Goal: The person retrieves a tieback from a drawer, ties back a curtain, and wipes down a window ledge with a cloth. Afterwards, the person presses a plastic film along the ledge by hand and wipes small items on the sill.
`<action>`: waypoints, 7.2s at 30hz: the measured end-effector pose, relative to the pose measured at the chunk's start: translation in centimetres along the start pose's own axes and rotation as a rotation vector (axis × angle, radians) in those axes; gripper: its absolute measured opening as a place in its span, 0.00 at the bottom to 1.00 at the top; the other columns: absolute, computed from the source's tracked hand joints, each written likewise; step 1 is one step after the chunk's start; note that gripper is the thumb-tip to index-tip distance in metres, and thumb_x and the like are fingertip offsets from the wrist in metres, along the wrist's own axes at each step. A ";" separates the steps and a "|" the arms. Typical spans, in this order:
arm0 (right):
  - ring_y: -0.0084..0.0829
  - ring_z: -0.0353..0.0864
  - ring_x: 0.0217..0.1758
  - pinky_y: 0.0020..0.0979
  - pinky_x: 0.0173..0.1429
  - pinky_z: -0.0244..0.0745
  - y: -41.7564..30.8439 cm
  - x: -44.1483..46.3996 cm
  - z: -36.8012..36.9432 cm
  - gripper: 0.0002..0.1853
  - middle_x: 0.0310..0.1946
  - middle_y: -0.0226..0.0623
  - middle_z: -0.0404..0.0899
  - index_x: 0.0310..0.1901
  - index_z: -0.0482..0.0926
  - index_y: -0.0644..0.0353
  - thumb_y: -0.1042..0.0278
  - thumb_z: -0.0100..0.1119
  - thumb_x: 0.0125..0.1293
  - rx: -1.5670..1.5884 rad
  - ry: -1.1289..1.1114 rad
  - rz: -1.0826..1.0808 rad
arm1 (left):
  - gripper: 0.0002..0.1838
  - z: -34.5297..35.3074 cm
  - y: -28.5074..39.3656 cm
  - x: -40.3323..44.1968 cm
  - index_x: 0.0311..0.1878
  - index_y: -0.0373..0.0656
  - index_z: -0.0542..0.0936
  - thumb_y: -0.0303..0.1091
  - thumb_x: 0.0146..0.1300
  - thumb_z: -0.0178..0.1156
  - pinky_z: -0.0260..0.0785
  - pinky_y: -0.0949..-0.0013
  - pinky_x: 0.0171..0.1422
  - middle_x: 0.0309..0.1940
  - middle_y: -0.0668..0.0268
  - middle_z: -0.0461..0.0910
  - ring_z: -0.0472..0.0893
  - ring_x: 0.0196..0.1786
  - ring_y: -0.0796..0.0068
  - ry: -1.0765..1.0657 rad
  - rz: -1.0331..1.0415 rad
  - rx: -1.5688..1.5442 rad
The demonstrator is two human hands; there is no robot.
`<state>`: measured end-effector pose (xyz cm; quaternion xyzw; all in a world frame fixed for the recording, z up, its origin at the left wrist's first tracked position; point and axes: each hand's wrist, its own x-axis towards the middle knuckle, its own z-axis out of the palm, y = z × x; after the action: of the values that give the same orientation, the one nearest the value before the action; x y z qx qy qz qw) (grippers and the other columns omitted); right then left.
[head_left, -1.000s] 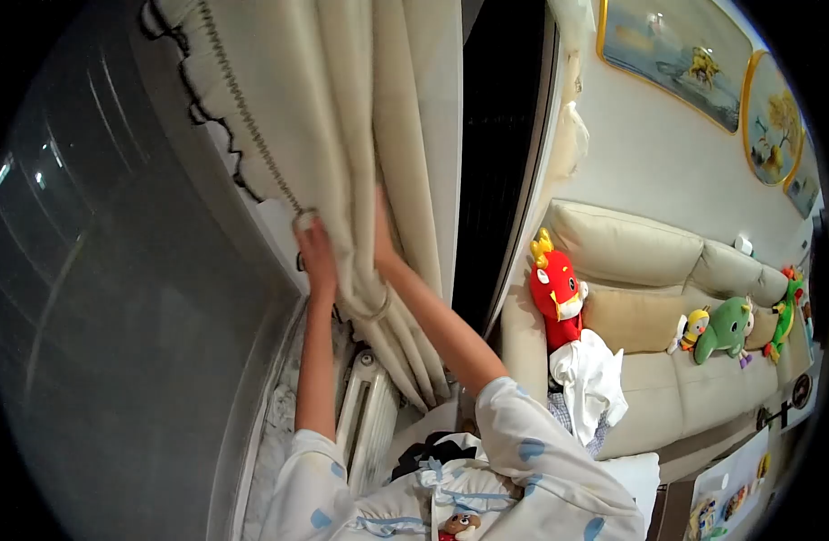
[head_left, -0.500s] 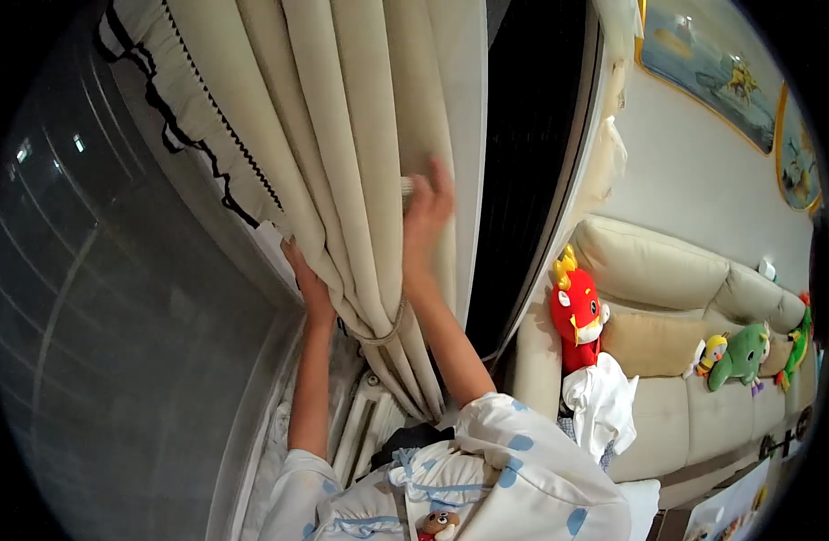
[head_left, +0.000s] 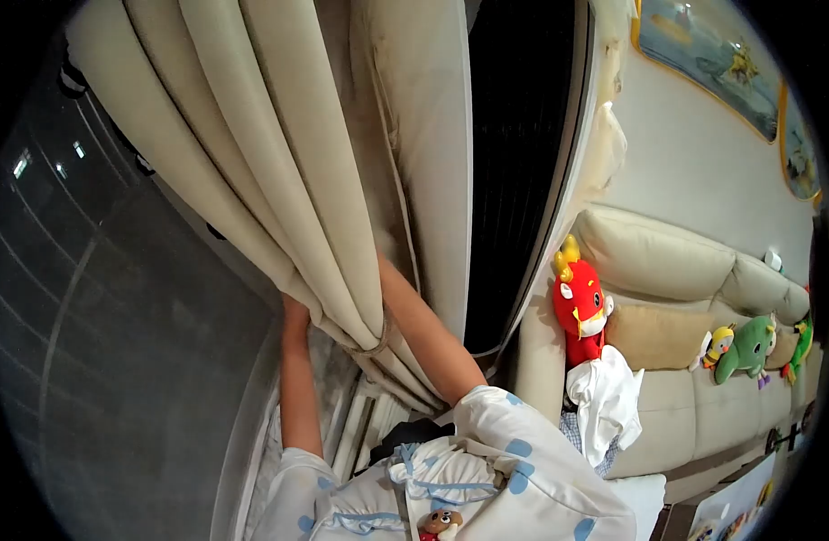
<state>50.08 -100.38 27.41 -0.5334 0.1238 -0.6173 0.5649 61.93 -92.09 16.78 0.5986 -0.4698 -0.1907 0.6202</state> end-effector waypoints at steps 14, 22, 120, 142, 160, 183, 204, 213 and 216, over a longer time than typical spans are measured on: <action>0.33 0.71 0.42 0.26 0.51 0.64 -1.6 -3.6 -14.8 0.25 0.36 0.39 0.71 0.56 0.57 0.66 0.61 0.50 0.61 -0.007 0.086 0.196 | 0.21 10.9 12.9 -5.9 0.47 0.38 0.73 0.26 0.45 0.59 0.63 0.60 0.52 0.43 0.50 0.71 0.71 0.49 0.51 0.116 0.520 0.170; 0.33 0.70 0.43 0.26 0.52 0.63 -5.8 -8.0 -22.0 0.25 0.38 0.40 0.70 0.56 0.57 0.66 0.62 0.50 0.62 -0.393 0.082 0.093 | 0.18 15.3 17.0 -8.2 0.38 0.39 0.76 0.38 0.45 0.65 0.66 0.59 0.44 0.32 0.52 0.75 0.74 0.40 0.54 0.115 0.514 0.067; 0.22 0.66 0.44 0.24 0.51 0.62 0.1 -0.8 -19.0 0.17 0.41 0.35 0.69 0.49 0.66 0.64 0.61 0.46 0.65 -0.305 -0.009 0.166 | 0.29 3.1 7.8 3.2 0.59 0.34 0.64 0.39 0.57 0.58 0.64 0.68 0.56 0.54 0.57 0.69 0.70 0.53 0.71 -0.651 -0.443 -0.006; 0.21 0.66 0.43 0.24 0.50 0.62 0.8 -2.1 -19.2 0.16 0.40 0.35 0.70 0.49 0.66 0.64 0.60 0.45 0.66 -0.319 -0.005 0.185 | 0.36 3.1 11.3 0.9 0.57 0.32 0.66 0.40 0.46 0.65 0.64 0.67 0.56 0.53 0.53 0.70 0.70 0.54 0.66 -0.614 -0.326 0.267; 0.21 0.66 0.43 0.23 0.49 0.62 1.3 -3.5 -18.9 0.16 0.40 0.34 0.70 0.48 0.67 0.64 0.60 0.44 0.66 -0.315 0.002 0.179 | 0.29 -0.2 7.6 -3.2 0.56 0.34 0.67 0.42 0.54 0.59 0.63 0.67 0.55 0.46 0.50 0.75 0.73 0.52 0.61 -0.532 -0.106 0.525; 0.48 0.51 0.66 0.38 0.67 0.48 6.1 -15.0 -14.0 0.44 0.62 0.52 0.52 0.63 0.48 0.66 0.68 0.65 0.48 -0.634 -0.323 -0.022 | 0.35 5.9 4.0 -7.6 0.48 0.32 0.61 0.43 0.45 0.67 0.69 0.53 0.41 0.47 0.47 0.65 0.72 0.46 0.45 0.010 -0.159 0.732; 0.50 0.60 0.60 0.38 0.62 0.57 4.2 -13.7 -13.8 0.43 0.55 0.53 0.62 0.62 0.50 0.65 0.68 0.66 0.47 -0.624 -0.475 0.080 | 0.08 6.6 14.4 -4.4 0.31 0.43 0.77 0.28 0.45 0.65 0.64 0.65 0.41 0.30 0.68 0.74 0.71 0.36 0.65 0.362 0.680 0.506; 0.47 0.56 0.62 0.37 0.64 0.51 -2.6 -9.4 -12.3 0.53 0.58 0.53 0.58 0.63 0.46 0.68 0.52 0.69 0.44 -0.737 -0.276 -0.161 | 0.29 6.4 11.3 -7.8 0.53 0.41 0.66 0.30 0.48 0.66 0.62 0.63 0.52 0.49 0.58 0.66 0.68 0.47 0.62 0.475 0.656 0.580; 0.40 0.57 0.62 0.36 0.64 0.52 -2.9 -6.8 -10.8 0.51 0.57 0.49 0.59 0.63 0.46 0.67 0.55 0.70 0.44 -0.543 -0.357 -0.157 | 0.42 7.4 8.4 -7.9 0.63 0.36 0.49 0.31 0.51 0.65 0.54 0.61 0.61 0.58 0.51 0.57 0.63 0.56 0.62 0.253 0.414 -0.058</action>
<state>38.37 -98.59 21.77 -0.7721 0.1416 -0.5001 0.3656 49.39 -88.17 20.54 0.4908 -0.4954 0.0035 0.7167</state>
